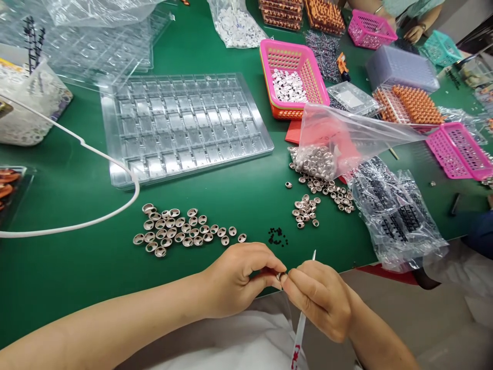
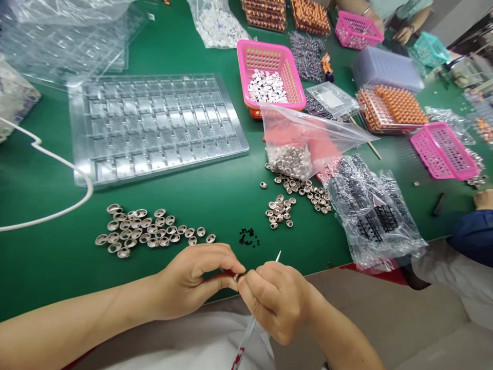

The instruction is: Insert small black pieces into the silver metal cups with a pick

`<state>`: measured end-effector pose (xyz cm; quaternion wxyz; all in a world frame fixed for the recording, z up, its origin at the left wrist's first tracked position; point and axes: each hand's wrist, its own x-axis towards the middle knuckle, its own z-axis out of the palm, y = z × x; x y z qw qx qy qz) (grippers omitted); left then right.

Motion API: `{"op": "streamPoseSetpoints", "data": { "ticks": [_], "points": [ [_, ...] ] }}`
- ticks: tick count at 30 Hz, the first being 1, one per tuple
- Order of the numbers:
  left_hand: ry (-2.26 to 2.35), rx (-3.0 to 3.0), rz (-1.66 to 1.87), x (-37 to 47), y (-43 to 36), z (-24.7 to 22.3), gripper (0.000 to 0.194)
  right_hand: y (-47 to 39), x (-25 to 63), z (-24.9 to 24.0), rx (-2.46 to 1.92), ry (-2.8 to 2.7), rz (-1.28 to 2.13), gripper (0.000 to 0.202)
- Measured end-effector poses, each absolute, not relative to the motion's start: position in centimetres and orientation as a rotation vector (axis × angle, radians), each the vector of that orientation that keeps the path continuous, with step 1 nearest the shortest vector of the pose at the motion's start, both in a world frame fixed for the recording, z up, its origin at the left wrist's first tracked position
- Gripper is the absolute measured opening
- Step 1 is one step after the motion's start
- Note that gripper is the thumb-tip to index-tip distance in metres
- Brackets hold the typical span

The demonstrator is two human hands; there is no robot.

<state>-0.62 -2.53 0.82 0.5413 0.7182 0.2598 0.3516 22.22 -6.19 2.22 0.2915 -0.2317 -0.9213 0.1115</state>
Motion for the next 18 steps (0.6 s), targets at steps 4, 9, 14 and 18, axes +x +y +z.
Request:
{"op": "streamPoseSetpoints", "data": {
  "ticks": [4,9,14,18],
  "points": [
    [0.612,1.71,0.87,-0.6,-2.6,0.9,0.01,-6.2,22.2,2.2,-0.61,-2.44,0.342,0.039],
    [0.609,1.689,0.916,-0.6,-2.9,0.9,0.012,-5.8,21.6,2.2,-0.61,-2.415,0.274,0.031],
    [0.629,1.681,0.905,-0.7,-3.3,0.2,0.021,-5.2,20.7,1.8,-0.545,-2.312,0.109,0.03],
    [0.615,1.684,0.908,-0.9,-3.3,-0.4,0.022,-4.9,20.3,1.3,-0.531,-2.281,0.033,0.029]
  ]
}}
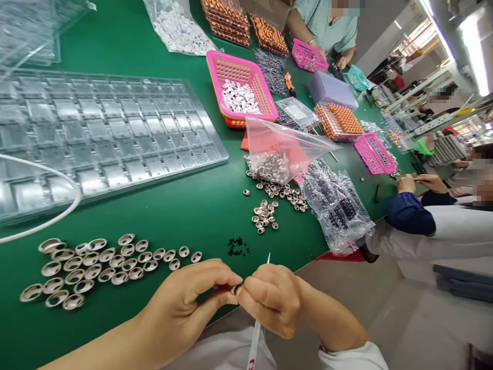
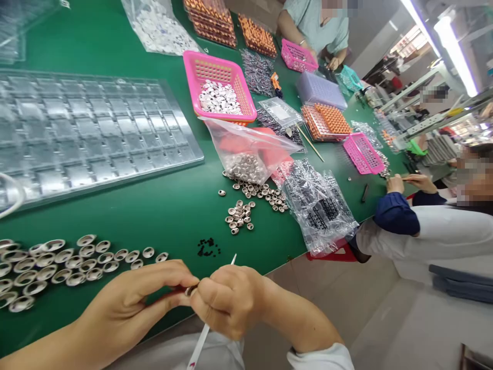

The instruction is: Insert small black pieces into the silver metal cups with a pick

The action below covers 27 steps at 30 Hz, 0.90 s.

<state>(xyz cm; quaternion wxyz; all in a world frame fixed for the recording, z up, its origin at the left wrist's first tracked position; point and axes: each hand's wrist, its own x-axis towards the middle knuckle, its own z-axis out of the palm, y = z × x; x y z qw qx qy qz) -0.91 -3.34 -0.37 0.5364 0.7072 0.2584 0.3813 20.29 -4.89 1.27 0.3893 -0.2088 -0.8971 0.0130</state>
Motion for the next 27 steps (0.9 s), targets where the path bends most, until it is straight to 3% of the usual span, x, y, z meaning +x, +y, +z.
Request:
{"op": "streamPoseSetpoints", "data": {
  "ticks": [12,27],
  "points": [
    [0.681,1.734,0.831,-1.6,-3.2,-0.3,0.021,-4.3,20.1,1.0,-0.495,-2.303,-0.057,0.018],
    [0.678,1.691,0.826,-0.8,-2.4,0.5,0.018,-5.4,21.0,2.1,-0.602,-2.377,0.172,0.029]
  ]
}}
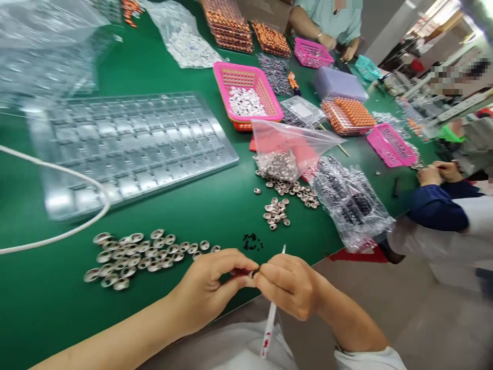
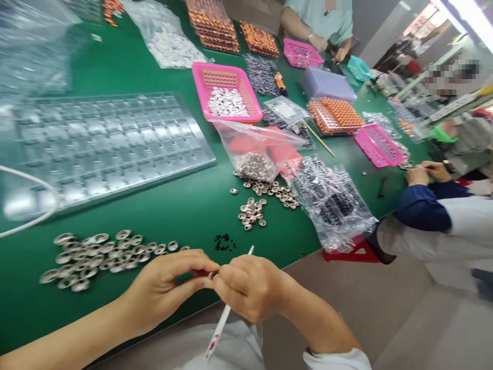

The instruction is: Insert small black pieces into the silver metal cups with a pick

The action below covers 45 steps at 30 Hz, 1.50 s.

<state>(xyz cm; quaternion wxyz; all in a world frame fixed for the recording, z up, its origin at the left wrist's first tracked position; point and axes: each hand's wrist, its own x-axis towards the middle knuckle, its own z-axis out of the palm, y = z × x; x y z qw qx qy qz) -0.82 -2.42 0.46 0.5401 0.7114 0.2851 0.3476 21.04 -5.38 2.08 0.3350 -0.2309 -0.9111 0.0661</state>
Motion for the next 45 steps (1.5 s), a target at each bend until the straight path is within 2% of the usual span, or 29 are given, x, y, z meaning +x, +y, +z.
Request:
{"op": "streamPoseSetpoints", "data": {
  "ticks": [3,6,13,20,27,34,38,45],
  "points": [
    [0.707,1.569,0.775,-0.7,-2.1,1.1,0.008,-5.7,21.4,2.1,-0.642,-2.369,0.2,0.027],
    [0.732,1.347,0.694,-0.7,-2.1,1.3,0.006,-6.2,21.6,1.7,-0.703,-2.317,0.218,0.025],
    [0.671,0.728,0.558,-0.3,-2.2,1.4,0.015,-7.3,20.6,1.1,-0.859,-2.096,0.169,0.035],
    [0.63,0.575,0.529,-0.1,-2.1,1.4,0.018,-7.4,20.4,0.7,-0.886,-2.03,0.188,0.032],
    [0.67,0.668,0.501,-0.2,-2.1,1.3,0.02,-7.5,20.8,0.6,-0.846,-2.08,0.192,0.029],
    [0.722,1.167,0.535,-0.7,-2.3,1.4,0.011,-7.2,21.9,1.4,-0.735,-2.331,0.225,0.025],
    [0.679,1.419,0.592,-0.8,-2.3,1.5,0.008,-7.0,22.0,2.1,-0.691,-2.382,0.273,0.027],
    [0.636,1.499,0.64,-0.8,-2.5,1.4,0.009,-7.0,21.9,2.7,-0.689,-2.409,0.337,0.031]
  ]
}}
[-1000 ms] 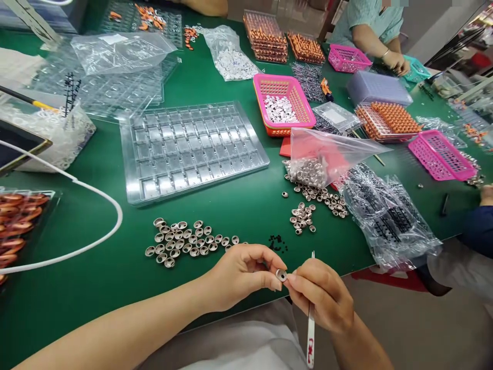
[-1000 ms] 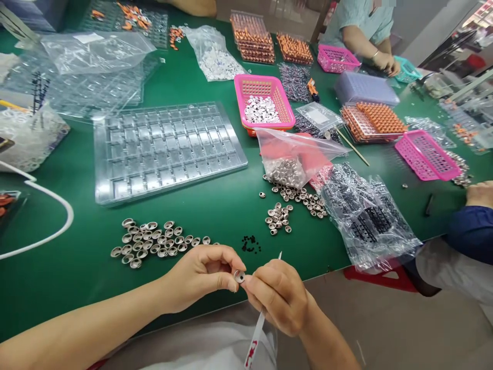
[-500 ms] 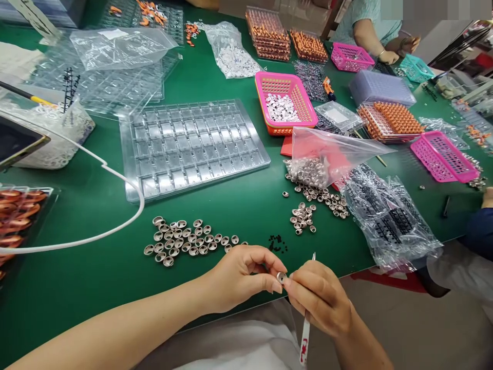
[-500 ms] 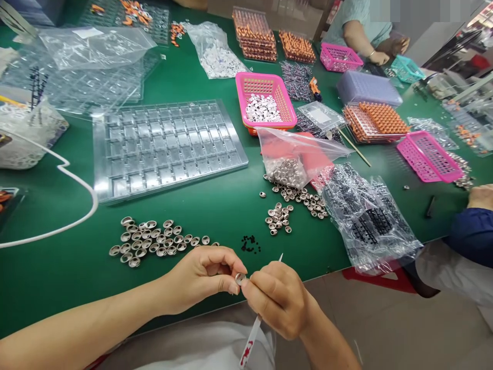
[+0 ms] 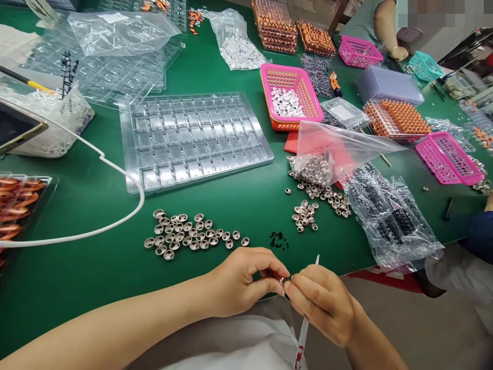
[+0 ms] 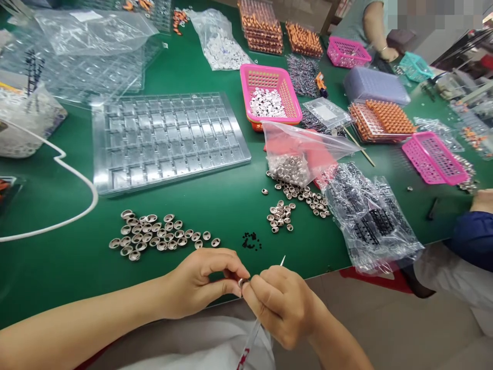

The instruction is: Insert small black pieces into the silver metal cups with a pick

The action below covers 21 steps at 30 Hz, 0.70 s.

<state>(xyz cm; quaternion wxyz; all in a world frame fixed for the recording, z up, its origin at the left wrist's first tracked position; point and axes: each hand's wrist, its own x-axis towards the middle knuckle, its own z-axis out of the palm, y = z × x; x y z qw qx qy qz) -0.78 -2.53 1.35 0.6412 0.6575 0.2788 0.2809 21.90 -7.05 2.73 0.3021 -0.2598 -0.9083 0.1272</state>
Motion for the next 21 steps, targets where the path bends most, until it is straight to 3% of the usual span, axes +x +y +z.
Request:
{"op": "streamPoseSetpoints", "data": {
  "ticks": [7,21],
  "points": [
    [0.619,1.528,0.695,-0.71,-2.66,1.26,0.007,-7.39,22.03,3.0,-0.698,-2.435,0.368,0.04],
    [0.602,1.597,0.714,-0.7,-2.77,1.19,0.011,-6.86,21.64,2.75,-0.674,-2.425,0.341,0.028]
  ]
}}
